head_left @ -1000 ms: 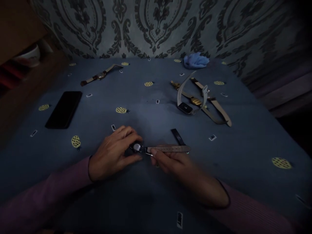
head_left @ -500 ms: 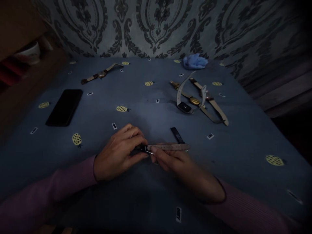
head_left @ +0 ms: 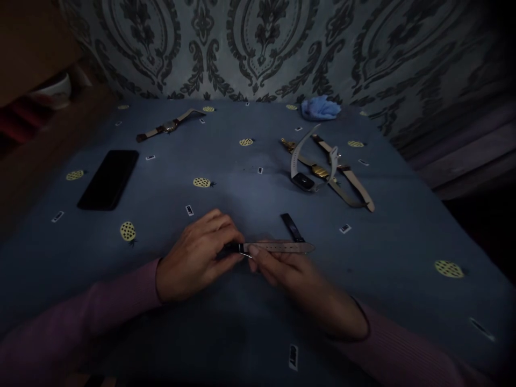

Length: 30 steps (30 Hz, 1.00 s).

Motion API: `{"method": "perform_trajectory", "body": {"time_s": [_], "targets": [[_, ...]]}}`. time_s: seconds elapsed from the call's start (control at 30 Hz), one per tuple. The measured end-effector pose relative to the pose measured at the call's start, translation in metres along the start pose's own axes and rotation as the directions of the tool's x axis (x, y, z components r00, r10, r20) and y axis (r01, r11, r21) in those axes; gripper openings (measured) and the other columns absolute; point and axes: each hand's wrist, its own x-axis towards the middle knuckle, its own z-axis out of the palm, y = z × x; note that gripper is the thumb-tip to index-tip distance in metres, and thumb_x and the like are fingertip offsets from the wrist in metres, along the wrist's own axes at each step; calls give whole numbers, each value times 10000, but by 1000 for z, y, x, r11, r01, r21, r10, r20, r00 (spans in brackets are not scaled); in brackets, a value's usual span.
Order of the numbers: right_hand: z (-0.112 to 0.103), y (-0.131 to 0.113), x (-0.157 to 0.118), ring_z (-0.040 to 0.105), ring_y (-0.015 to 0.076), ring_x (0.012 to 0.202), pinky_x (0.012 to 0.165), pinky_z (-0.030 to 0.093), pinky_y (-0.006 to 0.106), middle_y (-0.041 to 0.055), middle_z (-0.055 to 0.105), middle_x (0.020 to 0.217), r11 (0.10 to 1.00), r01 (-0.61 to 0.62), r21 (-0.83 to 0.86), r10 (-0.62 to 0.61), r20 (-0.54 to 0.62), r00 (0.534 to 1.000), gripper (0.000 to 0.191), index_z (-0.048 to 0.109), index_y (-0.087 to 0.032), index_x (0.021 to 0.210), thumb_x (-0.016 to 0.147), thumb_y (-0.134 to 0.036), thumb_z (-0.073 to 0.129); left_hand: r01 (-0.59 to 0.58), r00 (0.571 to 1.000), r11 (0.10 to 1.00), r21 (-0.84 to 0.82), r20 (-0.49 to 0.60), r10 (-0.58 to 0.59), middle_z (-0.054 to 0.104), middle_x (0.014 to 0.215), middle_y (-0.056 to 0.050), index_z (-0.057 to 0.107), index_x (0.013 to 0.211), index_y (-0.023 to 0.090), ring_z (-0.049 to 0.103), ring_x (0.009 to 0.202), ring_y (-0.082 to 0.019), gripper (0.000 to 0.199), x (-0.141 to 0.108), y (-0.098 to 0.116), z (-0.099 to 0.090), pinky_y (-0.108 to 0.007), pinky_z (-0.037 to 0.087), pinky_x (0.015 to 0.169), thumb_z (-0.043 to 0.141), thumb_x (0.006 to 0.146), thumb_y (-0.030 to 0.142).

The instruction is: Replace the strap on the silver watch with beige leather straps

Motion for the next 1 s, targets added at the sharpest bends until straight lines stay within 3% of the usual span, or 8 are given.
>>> {"method": "perform_trajectory", "body": {"time_s": [0.3, 0.63, 0.9, 1.0], "targets": [[-1, 0, 0, 359, 104, 496, 497, 291, 250, -59, 357, 509, 1000, -10, -20, 10, 15, 1000, 348, 539, -193, 620, 910, -369, 460, -18, 999, 1000, 7, -27, 19, 603, 849, -37, 623, 908, 139, 507, 814, -171, 55, -2, -3, 3, -300, 451, 703, 601, 881, 181], [-5, 3, 0, 263, 82, 429, 442, 222, 250, -89, 300, 457, 989, -97, 109, 81, 148, 986, 391, 594, -177, 707, 880, -508, 480, -19, 1000, 1000, -3, -17, 19, 610, 835, -39, 627, 891, 136, 513, 803, -171, 76, -3, -3, 1, -300, 453, 693, 591, 895, 202], [-9, 1, -3, 294, 90, 467, 464, 233, 250, -76, 315, 487, 994, -82, 75, 68, 167, 984, 401, 629, -175, 751, 878, -526, 483, -18, 1000, 999, -30, -11, 17, 615, 835, -37, 628, 891, 135, 518, 807, -168, 50, -4, -5, 1, -299, 456, 705, 601, 887, 176], [-16, -1, -12, 288, 92, 489, 468, 232, 245, -68, 317, 526, 990, -128, 58, 112, 227, 967, 406, 625, -180, 778, 885, -539, 469, -13, 1000, 1000, -21, -10, 13, 614, 846, -39, 630, 907, 133, 516, 807, -170, 47, -4, -8, 0, -308, 452, 714, 609, 878, 164]]}}
